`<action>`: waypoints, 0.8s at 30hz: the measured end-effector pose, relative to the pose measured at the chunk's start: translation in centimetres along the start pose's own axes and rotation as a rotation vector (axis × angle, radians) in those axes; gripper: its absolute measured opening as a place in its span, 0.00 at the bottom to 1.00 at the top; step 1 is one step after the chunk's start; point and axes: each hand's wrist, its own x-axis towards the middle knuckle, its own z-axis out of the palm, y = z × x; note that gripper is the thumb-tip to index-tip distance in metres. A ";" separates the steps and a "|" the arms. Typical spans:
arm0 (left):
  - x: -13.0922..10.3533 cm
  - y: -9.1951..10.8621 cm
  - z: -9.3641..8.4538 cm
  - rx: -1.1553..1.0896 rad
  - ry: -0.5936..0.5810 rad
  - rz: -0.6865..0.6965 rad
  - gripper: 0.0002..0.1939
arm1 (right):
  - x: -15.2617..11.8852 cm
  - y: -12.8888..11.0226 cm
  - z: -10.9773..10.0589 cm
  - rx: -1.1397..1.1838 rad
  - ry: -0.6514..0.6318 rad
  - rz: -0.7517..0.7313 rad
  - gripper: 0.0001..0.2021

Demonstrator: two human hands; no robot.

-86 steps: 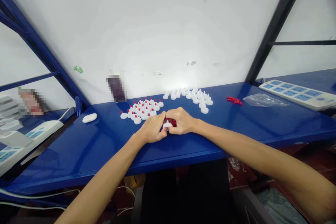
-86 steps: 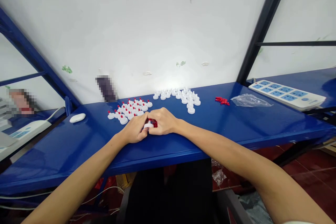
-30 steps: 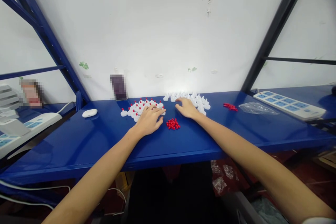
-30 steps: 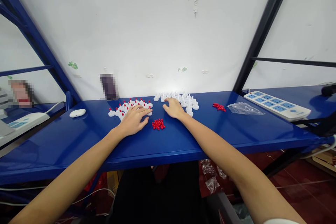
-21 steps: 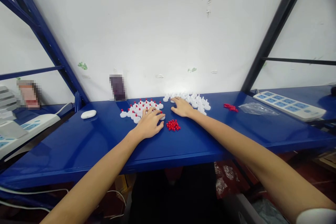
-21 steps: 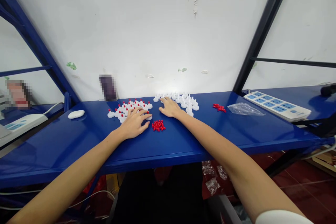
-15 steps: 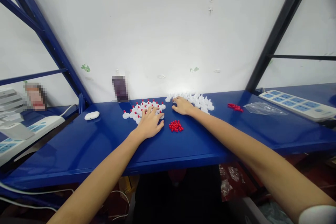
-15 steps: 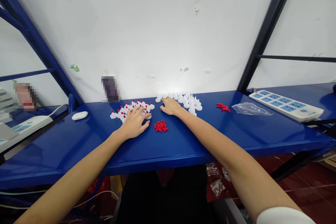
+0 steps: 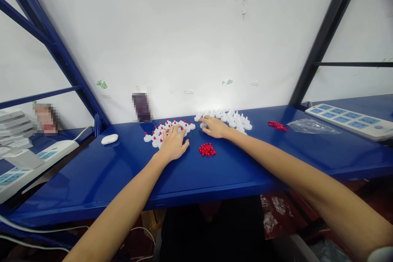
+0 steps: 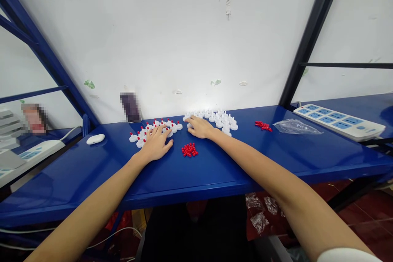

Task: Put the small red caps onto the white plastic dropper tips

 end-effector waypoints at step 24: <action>0.6 1.0 -1.6 -0.343 0.402 0.113 0.09 | -1.6 -3.8 -3.0 0.942 0.121 0.046 0.10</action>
